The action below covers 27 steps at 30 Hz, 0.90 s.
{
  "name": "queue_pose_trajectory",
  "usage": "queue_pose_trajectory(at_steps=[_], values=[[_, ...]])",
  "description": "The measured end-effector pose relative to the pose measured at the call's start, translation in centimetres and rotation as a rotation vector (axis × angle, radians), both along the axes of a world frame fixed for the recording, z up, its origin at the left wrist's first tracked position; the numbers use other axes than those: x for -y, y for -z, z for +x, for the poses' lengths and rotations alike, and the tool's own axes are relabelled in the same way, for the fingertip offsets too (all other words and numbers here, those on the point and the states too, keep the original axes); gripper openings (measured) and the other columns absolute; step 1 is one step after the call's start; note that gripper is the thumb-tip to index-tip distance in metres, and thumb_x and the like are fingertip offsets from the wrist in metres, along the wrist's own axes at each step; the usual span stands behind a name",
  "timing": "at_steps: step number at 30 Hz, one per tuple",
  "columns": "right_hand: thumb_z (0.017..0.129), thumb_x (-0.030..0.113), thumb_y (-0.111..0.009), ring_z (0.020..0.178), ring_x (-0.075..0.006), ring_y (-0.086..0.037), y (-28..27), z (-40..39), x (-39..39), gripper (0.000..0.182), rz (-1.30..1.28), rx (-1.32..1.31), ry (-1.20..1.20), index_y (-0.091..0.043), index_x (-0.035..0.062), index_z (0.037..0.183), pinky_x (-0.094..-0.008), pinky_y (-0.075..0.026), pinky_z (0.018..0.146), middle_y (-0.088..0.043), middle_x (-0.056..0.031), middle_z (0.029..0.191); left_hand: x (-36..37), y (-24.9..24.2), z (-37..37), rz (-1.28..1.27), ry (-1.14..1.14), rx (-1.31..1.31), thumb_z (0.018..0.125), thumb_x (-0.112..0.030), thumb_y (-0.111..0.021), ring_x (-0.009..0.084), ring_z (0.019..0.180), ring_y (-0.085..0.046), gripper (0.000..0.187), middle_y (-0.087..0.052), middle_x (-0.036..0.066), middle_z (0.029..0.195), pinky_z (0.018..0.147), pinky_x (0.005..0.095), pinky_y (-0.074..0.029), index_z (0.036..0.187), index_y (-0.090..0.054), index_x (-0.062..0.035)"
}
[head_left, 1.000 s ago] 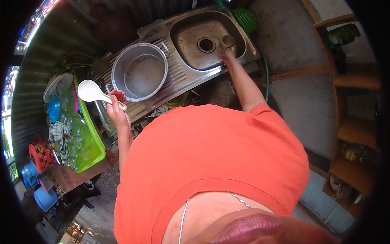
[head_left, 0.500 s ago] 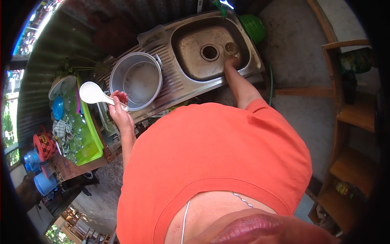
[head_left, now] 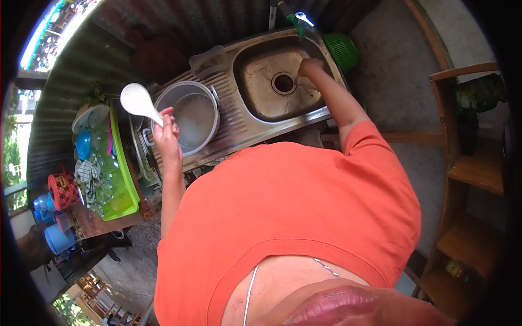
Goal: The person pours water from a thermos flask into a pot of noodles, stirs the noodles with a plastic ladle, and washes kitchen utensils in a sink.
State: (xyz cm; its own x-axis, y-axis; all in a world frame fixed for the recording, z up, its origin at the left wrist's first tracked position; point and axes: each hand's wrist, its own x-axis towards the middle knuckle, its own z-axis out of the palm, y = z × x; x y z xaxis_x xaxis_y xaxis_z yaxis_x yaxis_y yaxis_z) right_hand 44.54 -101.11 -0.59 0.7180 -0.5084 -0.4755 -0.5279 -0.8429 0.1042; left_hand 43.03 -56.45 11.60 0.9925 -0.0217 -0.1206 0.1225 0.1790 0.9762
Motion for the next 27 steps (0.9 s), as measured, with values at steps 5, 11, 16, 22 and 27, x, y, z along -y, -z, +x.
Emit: queue_pose_trajectory(at_steps=[5,11,16,22,27], values=[[0.079,0.037,-0.061,0.090,-0.0234,-0.064,1.8,-0.1,2.1,0.038,0.242,0.267,0.274,-0.064,0.0065,0.101,-0.0339,-0.051,0.076,-0.065,-0.0115,0.102,6.9,-2.1,3.7,0.174,0.289,0.056,0.090,-0.017,-0.055,0.0005,0.060,-0.042,0.017,-0.050,-0.003,0.065,0.055,0.0168,-0.034,0.096,-0.064,-0.0041],[0.082,0.027,-0.062,0.053,-0.0161,-0.061,8.3,-1.2,2.0,0.023,0.982,0.941,0.724,-0.060,0.0036,0.081,-0.0301,-0.049,0.055,-0.063,-0.0052,0.067,21.4,-1.6,9.0,0.236,0.437,0.494,0.081,-0.019,-0.066,0.0096,0.078,-0.058,0.019,-0.066,0.003,0.081,0.073,0.0249,-0.045,0.092,-0.067,-0.0043],[0.085,0.024,-0.061,0.056,-0.0116,-0.059,7.2,-0.5,0.8,0.022,0.921,1.078,0.718,-0.056,0.0026,0.082,-0.0235,-0.046,0.050,-0.061,-0.0047,0.071,32.0,0.3,11.7,0.303,0.557,0.584,0.075,-0.021,-0.071,0.0114,0.081,-0.061,0.027,-0.067,0.005,0.089,0.074,0.0260,-0.045,0.099,-0.067,-0.0098],[0.084,0.027,-0.061,0.056,-0.0139,-0.059,5.8,-1.0,0.9,0.025,0.878,1.179,0.659,-0.057,0.0032,0.078,-0.0284,-0.046,0.055,-0.061,-0.0047,0.067,36.4,3.0,13.5,0.581,0.772,0.690,0.073,-0.024,-0.075,0.0126,0.084,-0.062,0.032,-0.067,0.005,0.087,0.077,0.0270,-0.045,0.102,-0.068,-0.0132],[0.083,0.033,-0.062,0.057,-0.0159,-0.061,5.1,-2.0,0.9,0.031,0.848,1.178,0.583,-0.058,0.0030,0.077,-0.0306,-0.046,0.058,-0.062,-0.0055,0.064,36.7,2.3,13.7,0.727,0.717,0.734,0.073,-0.031,-0.073,0.0147,0.082,-0.062,0.029,-0.064,0.003,0.085,0.075,0.0296,-0.046,0.097,-0.070,-0.0165]])
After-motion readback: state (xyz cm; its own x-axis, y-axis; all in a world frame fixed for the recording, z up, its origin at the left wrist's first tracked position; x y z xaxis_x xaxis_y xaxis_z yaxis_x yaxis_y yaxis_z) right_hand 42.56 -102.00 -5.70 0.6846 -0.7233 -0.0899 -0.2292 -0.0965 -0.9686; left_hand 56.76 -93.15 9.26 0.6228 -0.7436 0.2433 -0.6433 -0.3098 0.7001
